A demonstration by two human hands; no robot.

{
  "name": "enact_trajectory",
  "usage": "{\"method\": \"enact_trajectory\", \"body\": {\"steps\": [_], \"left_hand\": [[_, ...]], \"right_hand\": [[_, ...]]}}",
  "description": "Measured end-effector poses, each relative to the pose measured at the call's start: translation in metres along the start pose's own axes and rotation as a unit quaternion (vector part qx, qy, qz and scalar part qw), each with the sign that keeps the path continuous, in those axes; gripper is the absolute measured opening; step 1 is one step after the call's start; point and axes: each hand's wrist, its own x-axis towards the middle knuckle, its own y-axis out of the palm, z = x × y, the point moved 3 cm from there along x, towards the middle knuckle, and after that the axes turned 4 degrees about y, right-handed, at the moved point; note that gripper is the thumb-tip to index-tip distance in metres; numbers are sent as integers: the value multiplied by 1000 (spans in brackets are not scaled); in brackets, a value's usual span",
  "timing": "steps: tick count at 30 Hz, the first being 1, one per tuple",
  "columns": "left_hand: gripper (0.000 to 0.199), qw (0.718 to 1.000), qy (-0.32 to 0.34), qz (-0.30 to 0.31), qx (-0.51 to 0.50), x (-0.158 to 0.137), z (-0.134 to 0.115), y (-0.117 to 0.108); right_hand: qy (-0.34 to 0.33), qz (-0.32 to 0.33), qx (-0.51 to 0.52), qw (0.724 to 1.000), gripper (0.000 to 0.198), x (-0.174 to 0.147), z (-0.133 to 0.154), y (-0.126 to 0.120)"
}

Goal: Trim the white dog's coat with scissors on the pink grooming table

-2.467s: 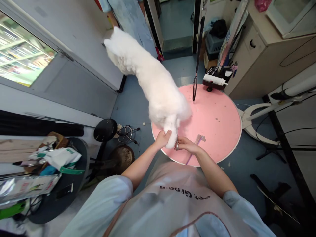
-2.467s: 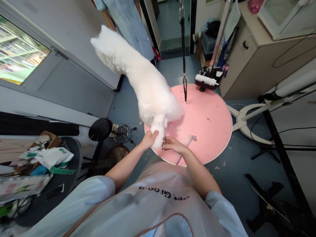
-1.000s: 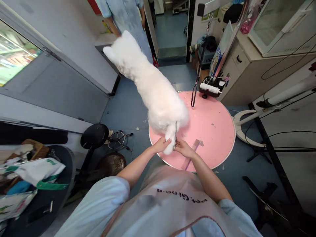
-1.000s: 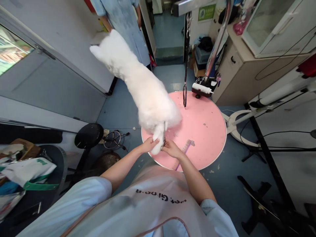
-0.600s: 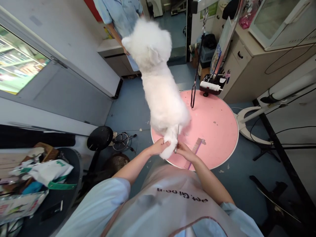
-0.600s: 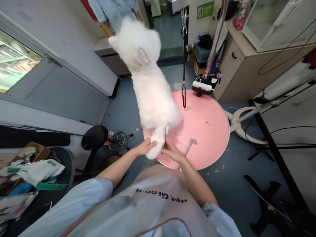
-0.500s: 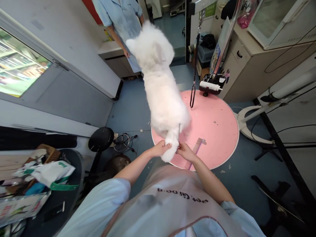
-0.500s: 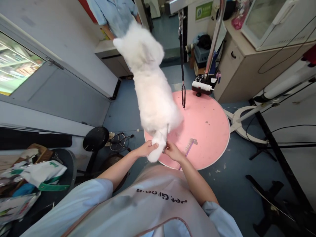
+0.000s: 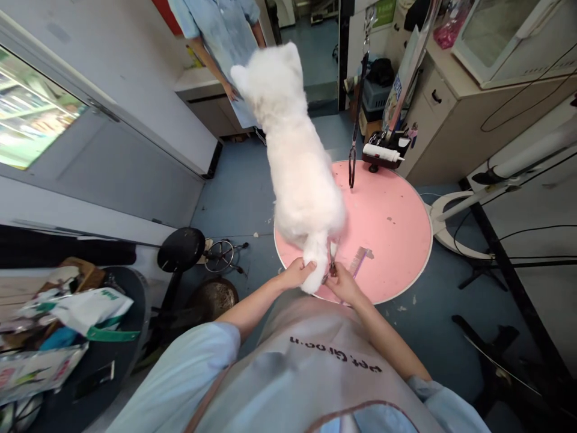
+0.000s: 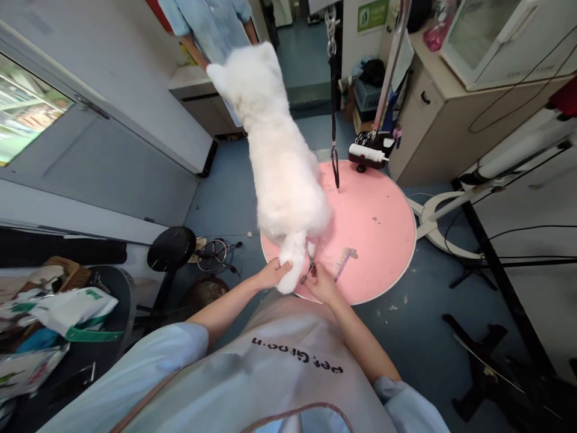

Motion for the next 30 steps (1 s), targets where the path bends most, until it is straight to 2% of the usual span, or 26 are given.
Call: {"method": "enact_trajectory", "body": {"steps": [2,3,6,8,10,12,17,21,25,28,30], "left_hand": [[75,998,16,-48,36,13,13,0],[67,996,27,-72,54,20,19,0],[38,987,80,-108,84,42,32,-3],[27,983,107,-110,98,52,35,-4],[24,982,111,-106,113,59,36,-5],[22,981,109,-102,124,63,37,-6],[24,979,147,-80,114,72,37,-9],[20,974,161,-46,153,82,34,-19],[20,968,168,-11,184,95,31,-32],[24,964,168,10,206,104,30,-39],[23,959,169,36,223,109,30,-42]], "right_hand": [[-6,-75,-142,987,13,5,19,-21],[-19,-108,-202,973,15,9,32,-28],[-55,-144,-347,925,33,24,70,-35],[-30,-153,-411,898,30,33,83,-33],[15,-153,-430,890,22,36,84,-32],[42,-151,-423,892,23,31,78,-30],[55,-168,-403,898,29,14,69,-17],[29,-223,-429,875,38,23,87,-4],[89,-251,-429,863,22,36,102,-3],[113,-255,-425,861,22,37,111,-1],[107,-272,-446,846,27,36,120,4]]}}
